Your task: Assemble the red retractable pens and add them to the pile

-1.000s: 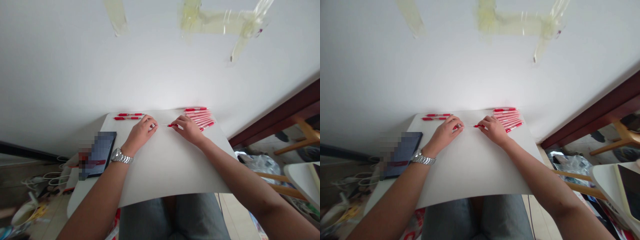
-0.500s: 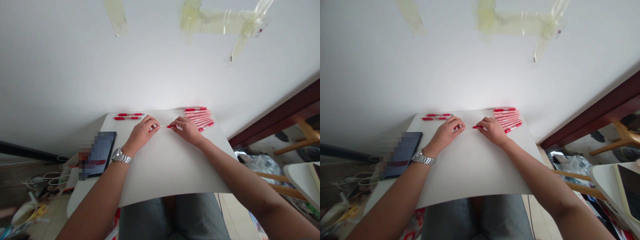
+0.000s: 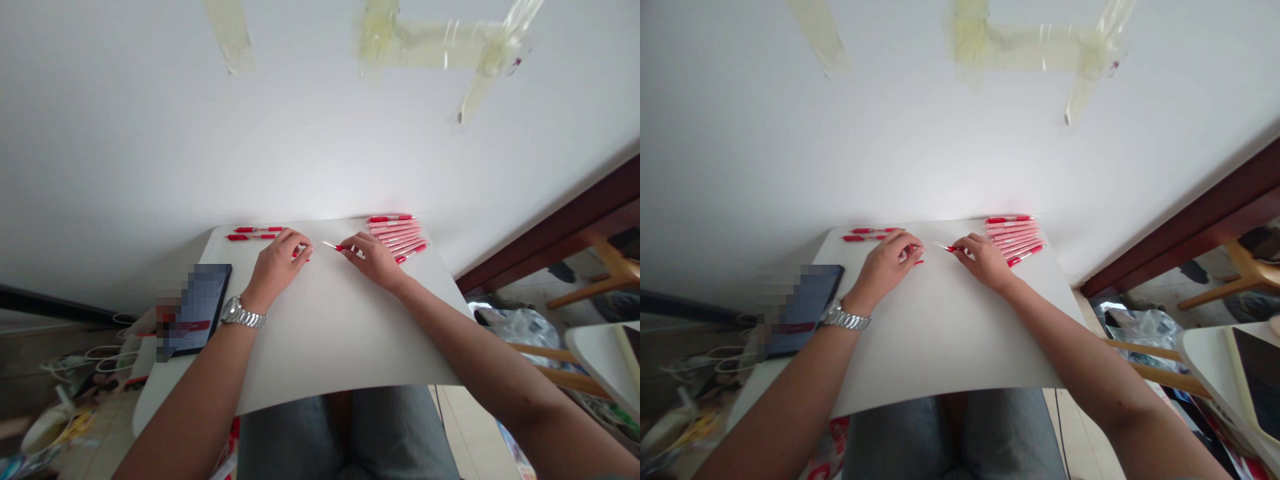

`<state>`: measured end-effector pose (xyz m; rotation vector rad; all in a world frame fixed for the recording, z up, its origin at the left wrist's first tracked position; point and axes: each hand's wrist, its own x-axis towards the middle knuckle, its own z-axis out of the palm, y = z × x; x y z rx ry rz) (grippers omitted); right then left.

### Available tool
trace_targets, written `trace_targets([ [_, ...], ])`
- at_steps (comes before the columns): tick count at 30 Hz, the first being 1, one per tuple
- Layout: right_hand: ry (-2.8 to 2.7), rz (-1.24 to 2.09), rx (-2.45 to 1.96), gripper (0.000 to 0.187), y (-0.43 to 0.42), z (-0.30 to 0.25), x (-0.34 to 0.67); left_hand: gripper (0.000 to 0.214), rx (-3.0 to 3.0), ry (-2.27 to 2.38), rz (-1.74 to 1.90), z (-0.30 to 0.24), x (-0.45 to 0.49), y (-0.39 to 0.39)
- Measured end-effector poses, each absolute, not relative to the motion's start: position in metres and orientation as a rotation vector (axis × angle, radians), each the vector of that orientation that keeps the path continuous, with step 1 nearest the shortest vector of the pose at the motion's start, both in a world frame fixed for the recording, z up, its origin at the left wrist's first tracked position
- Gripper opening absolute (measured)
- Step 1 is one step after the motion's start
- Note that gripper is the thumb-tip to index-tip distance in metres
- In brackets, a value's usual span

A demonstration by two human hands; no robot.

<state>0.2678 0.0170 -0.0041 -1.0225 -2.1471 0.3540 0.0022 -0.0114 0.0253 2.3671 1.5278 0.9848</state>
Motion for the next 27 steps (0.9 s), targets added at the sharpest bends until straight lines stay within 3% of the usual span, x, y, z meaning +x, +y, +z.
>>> trace_targets([
  [12, -2.057, 0.418, -1.117, 0.012, 0.017, -0.003, 0.268, 0.005, 2.477, 1.627, 0.805, 0.025, -0.006, -0.010],
  [27, -2.041, 0.435, -1.119, 0.015, 0.018, -0.003, 0.268, 0.011, 2.679, 1.683, 0.594, 0.024, -0.013, -0.010],
])
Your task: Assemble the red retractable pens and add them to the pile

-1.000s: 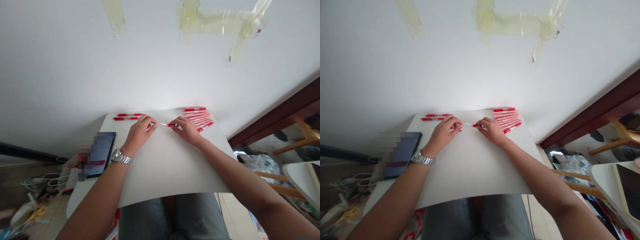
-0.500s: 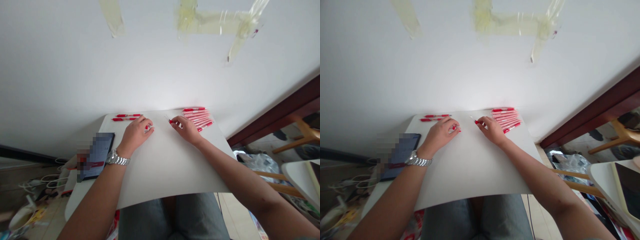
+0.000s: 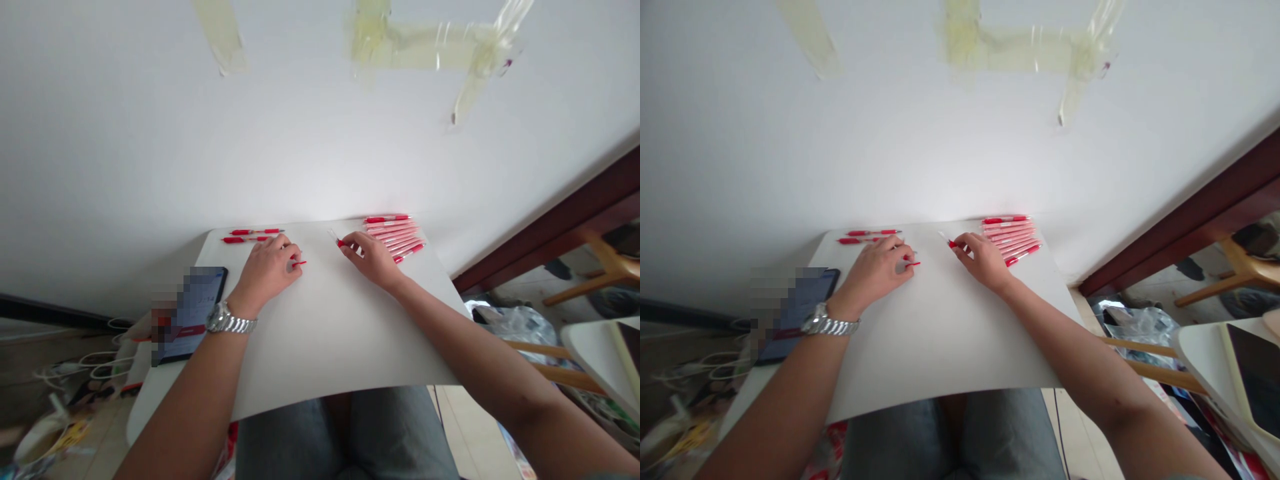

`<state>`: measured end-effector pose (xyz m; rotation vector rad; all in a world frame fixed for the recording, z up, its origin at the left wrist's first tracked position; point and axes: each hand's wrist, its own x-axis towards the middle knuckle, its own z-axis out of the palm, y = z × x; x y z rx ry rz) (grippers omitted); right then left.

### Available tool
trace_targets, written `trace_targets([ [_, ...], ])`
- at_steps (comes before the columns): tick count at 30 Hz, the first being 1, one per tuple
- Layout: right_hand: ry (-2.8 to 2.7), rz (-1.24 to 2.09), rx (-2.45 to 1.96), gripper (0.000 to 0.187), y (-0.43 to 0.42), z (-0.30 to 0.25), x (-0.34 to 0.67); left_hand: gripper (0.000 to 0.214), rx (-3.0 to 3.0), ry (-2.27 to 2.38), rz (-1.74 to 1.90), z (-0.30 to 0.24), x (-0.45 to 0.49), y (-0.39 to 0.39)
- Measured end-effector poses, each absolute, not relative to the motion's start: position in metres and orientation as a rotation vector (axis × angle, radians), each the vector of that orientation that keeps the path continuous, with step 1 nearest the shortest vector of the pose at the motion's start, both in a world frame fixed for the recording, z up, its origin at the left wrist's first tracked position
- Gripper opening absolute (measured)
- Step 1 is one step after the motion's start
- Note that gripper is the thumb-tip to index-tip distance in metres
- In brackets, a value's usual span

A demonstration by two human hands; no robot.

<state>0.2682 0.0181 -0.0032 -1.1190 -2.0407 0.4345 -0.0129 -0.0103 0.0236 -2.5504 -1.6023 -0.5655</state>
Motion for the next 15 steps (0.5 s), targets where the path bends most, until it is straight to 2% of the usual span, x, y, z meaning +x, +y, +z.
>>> trace_targets([
  [6, -2.046, 0.427, -1.114, 0.015, 0.018, -0.003, 0.268, 0.008, -2.589, -1.587, -0.613, 0.023, -0.012, -0.009],
  [15, -2.068, 0.425, -1.082, 0.012, 0.017, -0.004, 0.267, 0.008, -2.649, -1.596, -0.946, 0.027, -0.002, -0.010],
])
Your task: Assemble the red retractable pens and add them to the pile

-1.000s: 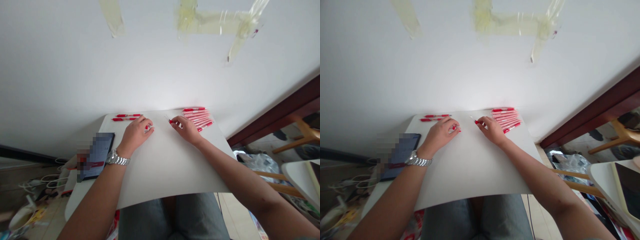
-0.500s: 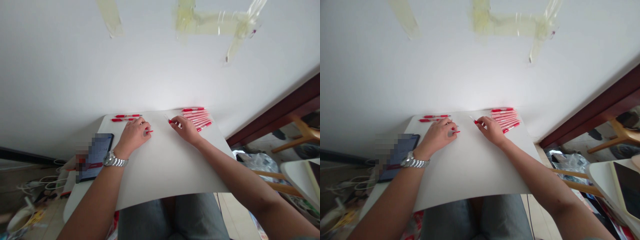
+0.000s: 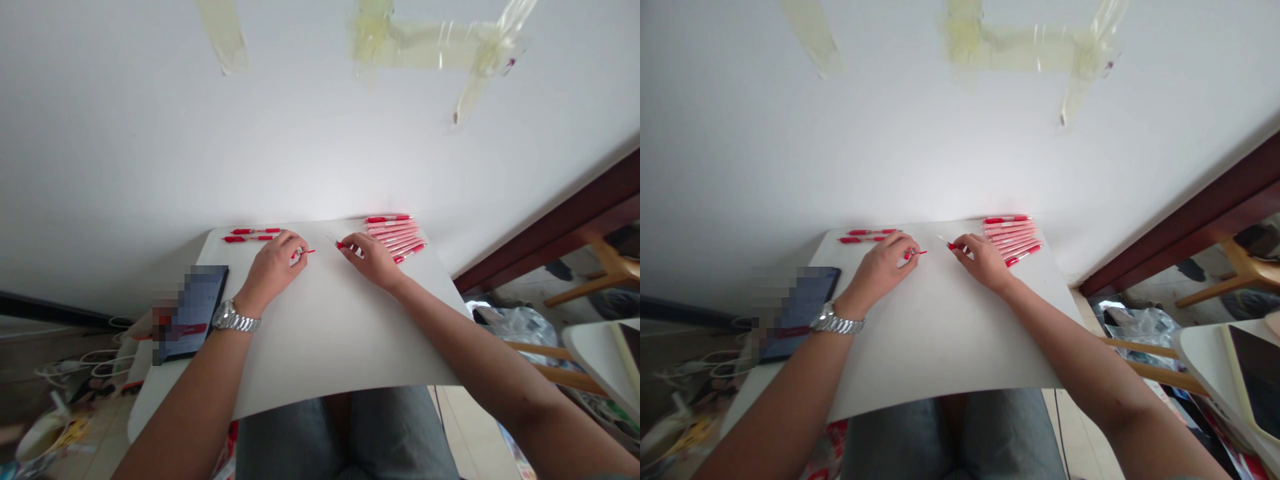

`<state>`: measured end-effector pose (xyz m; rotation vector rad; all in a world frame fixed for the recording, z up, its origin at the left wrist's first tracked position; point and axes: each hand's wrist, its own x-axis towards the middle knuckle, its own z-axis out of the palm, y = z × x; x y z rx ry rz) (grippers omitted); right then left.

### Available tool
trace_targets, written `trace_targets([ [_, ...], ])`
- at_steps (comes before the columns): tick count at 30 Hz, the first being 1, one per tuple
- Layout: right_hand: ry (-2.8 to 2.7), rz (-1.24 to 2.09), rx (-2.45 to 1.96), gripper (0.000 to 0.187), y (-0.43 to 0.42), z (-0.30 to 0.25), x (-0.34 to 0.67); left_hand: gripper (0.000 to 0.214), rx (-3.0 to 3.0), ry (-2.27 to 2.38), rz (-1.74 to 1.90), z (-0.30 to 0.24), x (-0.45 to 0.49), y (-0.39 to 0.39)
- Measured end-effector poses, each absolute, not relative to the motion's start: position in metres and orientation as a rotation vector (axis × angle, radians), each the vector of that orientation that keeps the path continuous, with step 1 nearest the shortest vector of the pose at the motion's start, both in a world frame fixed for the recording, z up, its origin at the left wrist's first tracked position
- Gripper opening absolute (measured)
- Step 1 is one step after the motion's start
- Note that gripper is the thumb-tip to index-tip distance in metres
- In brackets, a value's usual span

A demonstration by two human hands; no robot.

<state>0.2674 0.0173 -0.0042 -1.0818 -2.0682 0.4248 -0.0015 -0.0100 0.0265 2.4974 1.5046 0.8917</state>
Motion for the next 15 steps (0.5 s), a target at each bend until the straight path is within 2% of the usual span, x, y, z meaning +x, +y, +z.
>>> trace_targets([
  [15, -2.187, 0.337, -0.998, 0.007, 0.0180, -0.0028, 0.2693, 0.009, 2.461, 1.383, 1.185, 0.0272, 0.0029, -0.0096],
])
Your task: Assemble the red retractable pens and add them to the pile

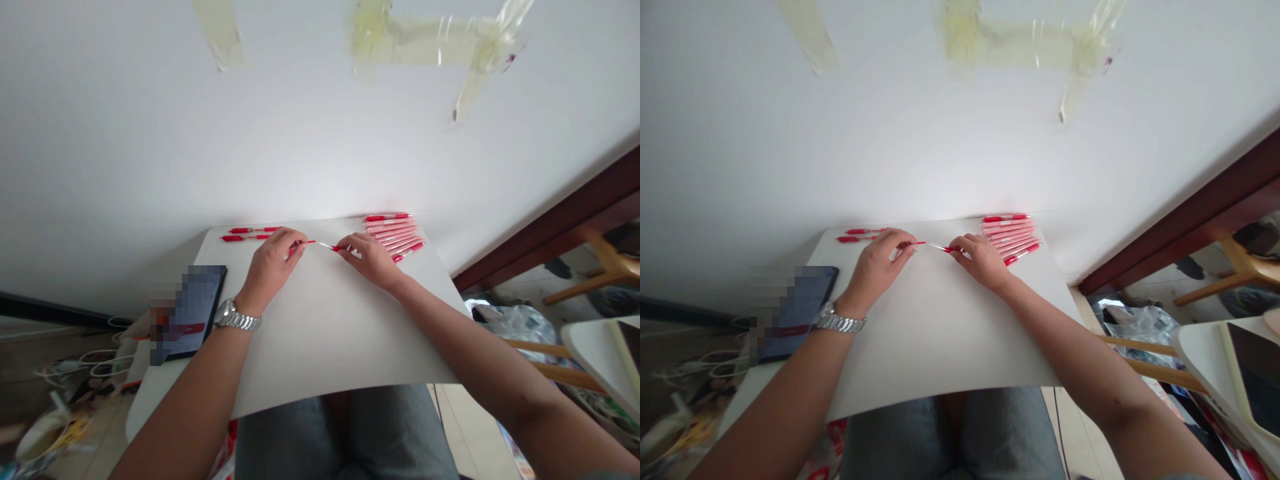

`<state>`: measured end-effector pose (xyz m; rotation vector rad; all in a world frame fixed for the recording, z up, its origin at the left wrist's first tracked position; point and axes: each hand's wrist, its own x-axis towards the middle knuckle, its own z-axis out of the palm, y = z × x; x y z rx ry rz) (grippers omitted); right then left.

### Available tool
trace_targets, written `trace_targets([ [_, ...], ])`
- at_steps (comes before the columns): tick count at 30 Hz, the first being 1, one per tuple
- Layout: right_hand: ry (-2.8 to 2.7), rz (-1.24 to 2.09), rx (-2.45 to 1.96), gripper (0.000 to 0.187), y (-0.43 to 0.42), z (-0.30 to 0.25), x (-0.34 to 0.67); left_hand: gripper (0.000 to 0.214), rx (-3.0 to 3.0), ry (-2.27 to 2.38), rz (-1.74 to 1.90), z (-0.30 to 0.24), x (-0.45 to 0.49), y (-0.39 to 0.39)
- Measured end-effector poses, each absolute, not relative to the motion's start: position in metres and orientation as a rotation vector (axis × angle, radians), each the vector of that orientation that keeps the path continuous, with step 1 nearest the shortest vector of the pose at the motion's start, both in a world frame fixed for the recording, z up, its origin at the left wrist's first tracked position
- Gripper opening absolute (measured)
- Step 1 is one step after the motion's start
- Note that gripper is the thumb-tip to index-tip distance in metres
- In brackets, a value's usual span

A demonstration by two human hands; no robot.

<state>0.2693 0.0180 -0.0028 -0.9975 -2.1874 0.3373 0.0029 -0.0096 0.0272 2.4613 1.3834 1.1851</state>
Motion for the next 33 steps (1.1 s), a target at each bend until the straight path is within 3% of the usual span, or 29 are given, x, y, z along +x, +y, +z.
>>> trace_targets([
  [33, -2.202, 0.320, -0.973, 0.007, 0.0165, -0.0021, 0.2667, 0.014, 2.442, 1.282, 1.207, 0.0235, 0.0042, -0.0070],
])
